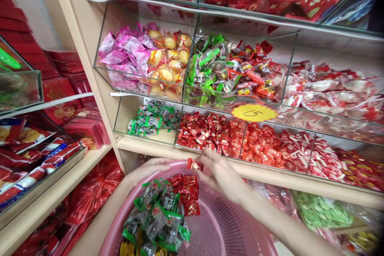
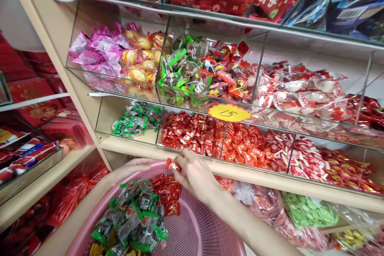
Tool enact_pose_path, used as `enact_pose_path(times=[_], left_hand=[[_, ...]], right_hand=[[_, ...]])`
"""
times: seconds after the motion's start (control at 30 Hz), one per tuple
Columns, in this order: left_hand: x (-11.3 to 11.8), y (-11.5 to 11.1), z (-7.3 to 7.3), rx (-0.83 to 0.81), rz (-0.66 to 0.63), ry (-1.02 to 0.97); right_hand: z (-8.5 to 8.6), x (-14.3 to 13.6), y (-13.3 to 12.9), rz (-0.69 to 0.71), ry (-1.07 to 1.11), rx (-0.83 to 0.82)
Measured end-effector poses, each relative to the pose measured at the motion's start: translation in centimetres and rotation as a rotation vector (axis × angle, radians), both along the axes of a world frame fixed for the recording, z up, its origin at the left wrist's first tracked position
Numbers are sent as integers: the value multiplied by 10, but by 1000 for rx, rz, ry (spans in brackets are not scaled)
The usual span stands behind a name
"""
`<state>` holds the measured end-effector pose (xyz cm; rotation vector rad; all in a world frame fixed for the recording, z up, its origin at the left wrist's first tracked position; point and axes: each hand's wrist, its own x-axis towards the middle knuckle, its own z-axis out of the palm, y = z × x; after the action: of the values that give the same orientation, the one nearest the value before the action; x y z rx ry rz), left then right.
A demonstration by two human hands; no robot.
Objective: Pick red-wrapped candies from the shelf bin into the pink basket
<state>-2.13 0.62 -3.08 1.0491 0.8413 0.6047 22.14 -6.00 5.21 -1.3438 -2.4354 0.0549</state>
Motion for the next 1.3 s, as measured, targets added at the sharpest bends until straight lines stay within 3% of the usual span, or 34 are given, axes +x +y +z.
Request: enact_pose_path(times=[0.17, 0.37, 0.57, 0.73, 0.93, 1.07, 1.3], left_hand=[[0, 2, -3, -14, -5, -1], [1, 1, 0, 5, 17, 19], [1, 1, 6, 54, 16, 68], [0, 2, 3, 38, -23, 12], [-3, 4, -4, 36, -18, -2], [-3, 6, -4, 50, -25, 8], [-1, 2, -2, 15, -9, -13]], right_hand=[[-23, -7, -7, 4, -209, -47], [-22, -19, 1, 9, -365, -150], [-32, -28, 5, -15, -387, -89], [-15, -16, 13, 10, -171, 28], [13, 7, 68, -155, -145, 139], [16, 10, 100, -142, -269, 114], [16, 6, 114, -78, -313, 138]])
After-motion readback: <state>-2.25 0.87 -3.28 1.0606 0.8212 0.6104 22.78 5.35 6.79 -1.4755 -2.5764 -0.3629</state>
